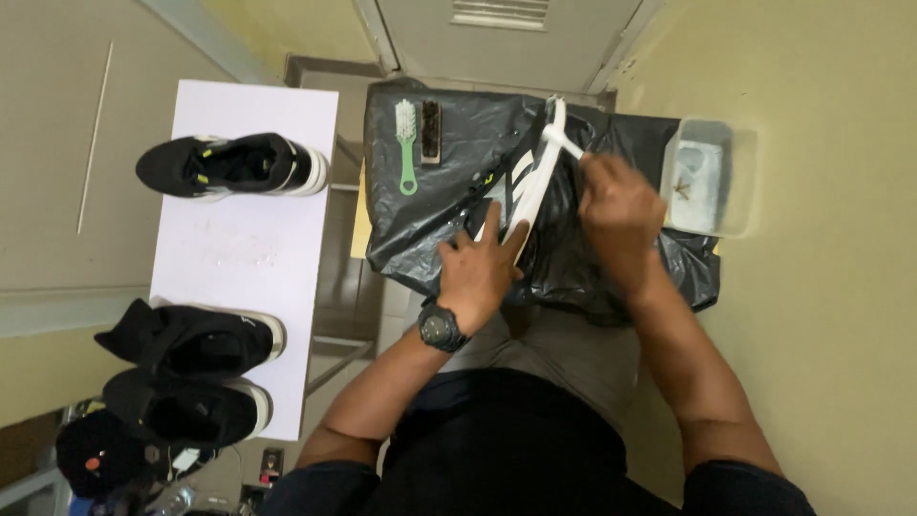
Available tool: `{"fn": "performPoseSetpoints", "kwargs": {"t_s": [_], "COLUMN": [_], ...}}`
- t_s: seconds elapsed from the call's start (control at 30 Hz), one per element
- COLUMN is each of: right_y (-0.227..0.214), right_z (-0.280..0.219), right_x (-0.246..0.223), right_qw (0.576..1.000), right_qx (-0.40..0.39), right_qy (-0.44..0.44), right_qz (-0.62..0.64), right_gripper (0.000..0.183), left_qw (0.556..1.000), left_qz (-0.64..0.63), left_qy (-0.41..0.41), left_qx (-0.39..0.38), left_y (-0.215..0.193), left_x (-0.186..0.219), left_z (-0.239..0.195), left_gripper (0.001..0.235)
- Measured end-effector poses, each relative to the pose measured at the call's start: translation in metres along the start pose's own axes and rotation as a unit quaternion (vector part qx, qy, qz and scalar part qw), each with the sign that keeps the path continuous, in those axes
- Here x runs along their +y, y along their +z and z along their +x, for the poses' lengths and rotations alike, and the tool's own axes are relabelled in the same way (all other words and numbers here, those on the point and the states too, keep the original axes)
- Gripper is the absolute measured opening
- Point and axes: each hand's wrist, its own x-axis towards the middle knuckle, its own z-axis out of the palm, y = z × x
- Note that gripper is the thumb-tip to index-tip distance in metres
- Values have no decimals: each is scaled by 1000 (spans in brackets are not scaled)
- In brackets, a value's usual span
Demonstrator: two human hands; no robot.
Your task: The person scrubs the white midsole of a black and white sneaker using a small brush dipped in soapy water. They repeatedly apply the brush along the side and heel of the shoe while holding it steady with the other hand.
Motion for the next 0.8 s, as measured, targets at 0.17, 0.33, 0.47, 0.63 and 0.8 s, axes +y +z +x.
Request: {"fn": "performPoseSetpoints", "kwargs": {"t_s": [0.17, 0.33, 0.47, 0.63, 0.8], "right_y": [30, 42, 36, 10, 5], "right_z": [31, 42, 37, 16, -28], "right_x": [23, 28, 26, 17, 2], "right_qw": [971, 968, 975, 974, 994], "right_qx": [-188, -198, -178, -179, -101], "right_qy": [67, 79, 73, 54, 21], "right_qz": [129, 129, 114, 129, 32], "right_gripper": [21, 25, 23, 23, 19], "left_qw": [999, 997, 983, 961, 902], "left_qz": [47, 62, 98, 118, 124], "left_qy": [-14, -10, -13, -70, -225], "left_qx": [19, 50, 153, 240, 348], "left_y": [17, 25, 48, 61, 64], "left_x": [4, 7, 8, 19, 32], "left_z": [6, 6, 11, 27, 40], "left_gripper": [73, 73, 53, 39, 47]}}
